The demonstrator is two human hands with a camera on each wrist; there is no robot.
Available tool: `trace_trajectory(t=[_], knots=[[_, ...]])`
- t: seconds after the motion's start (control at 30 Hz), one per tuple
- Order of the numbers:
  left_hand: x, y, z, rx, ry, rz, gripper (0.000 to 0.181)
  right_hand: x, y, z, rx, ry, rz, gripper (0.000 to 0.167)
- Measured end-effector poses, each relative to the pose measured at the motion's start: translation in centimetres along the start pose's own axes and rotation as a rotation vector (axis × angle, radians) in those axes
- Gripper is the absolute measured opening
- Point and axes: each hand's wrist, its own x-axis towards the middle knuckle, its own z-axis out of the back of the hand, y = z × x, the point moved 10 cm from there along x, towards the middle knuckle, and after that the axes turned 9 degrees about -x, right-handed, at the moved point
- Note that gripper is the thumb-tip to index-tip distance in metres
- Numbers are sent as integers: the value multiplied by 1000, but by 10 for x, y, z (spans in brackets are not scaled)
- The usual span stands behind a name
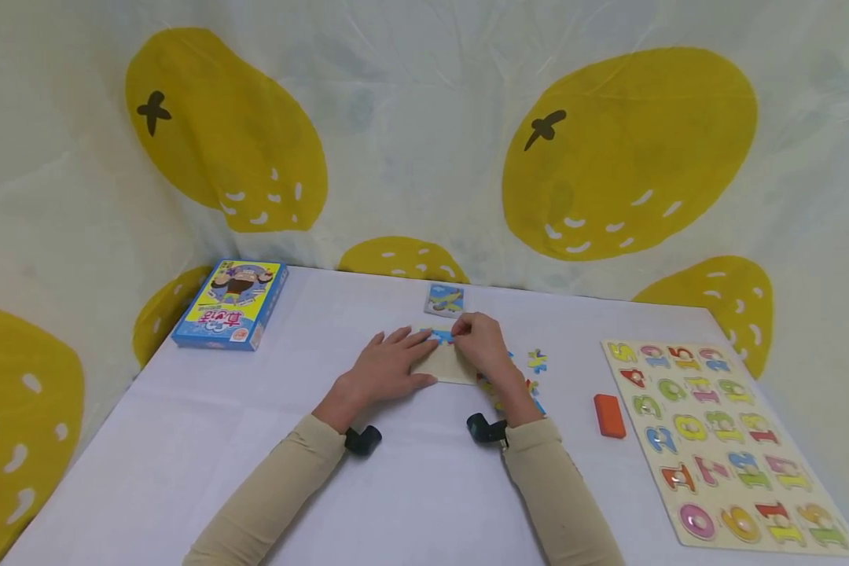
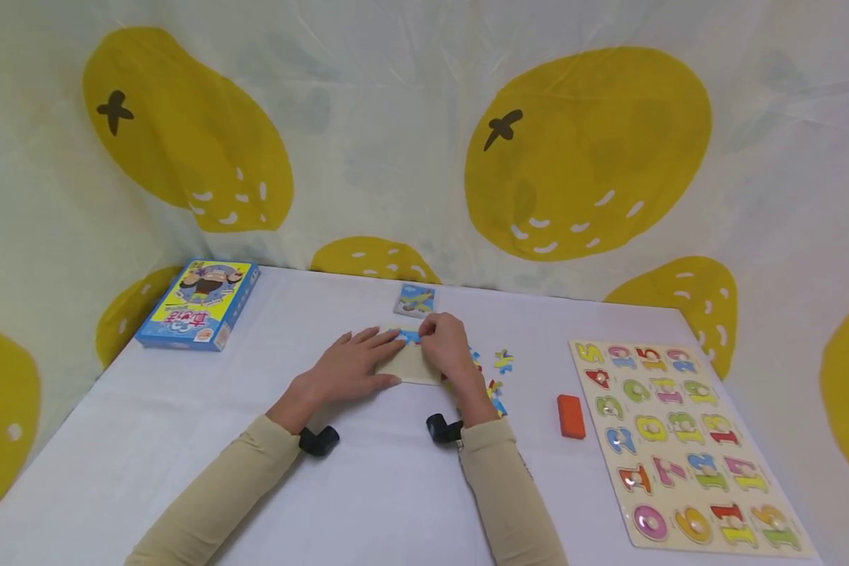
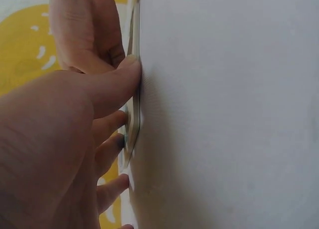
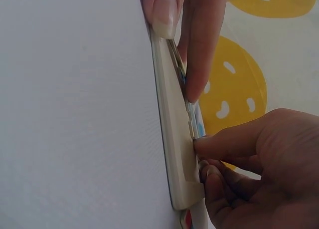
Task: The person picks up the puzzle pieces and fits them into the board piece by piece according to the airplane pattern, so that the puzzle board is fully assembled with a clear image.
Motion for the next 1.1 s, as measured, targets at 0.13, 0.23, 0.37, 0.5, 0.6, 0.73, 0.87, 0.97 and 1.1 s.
trace_trajectory(t=[0.13,0.23,0.37,0.5,0.6,0.73,0.87,0.97,1.1], knots=[[1,-1,1,8,8,9,68,-2,1,2,30,-6,-3,13],[1,-1,3,3,19,35,68,-3,4,1,33,-14,6,12],[1,-3,6,-9,36,63,67,-3,4,-1,20,-23,19,11],[2,-6,8,-8,45,67,67,-4,5,-2,14,-19,45,11],[3,-8,9,-15,39,53,67,-4,3,0,9,-22,64,9],[4,-9,10,-29,34,47,67,-3,2,0,-7,7,73,6],[4,-8,7,-50,49,58,67,-4,-1,0,-7,40,59,12],[4,-8,6,-52,57,63,68,-5,-2,3,24,45,53,17],[3,-8,6,-42,58,62,68,-7,0,11,66,48,68,20]])
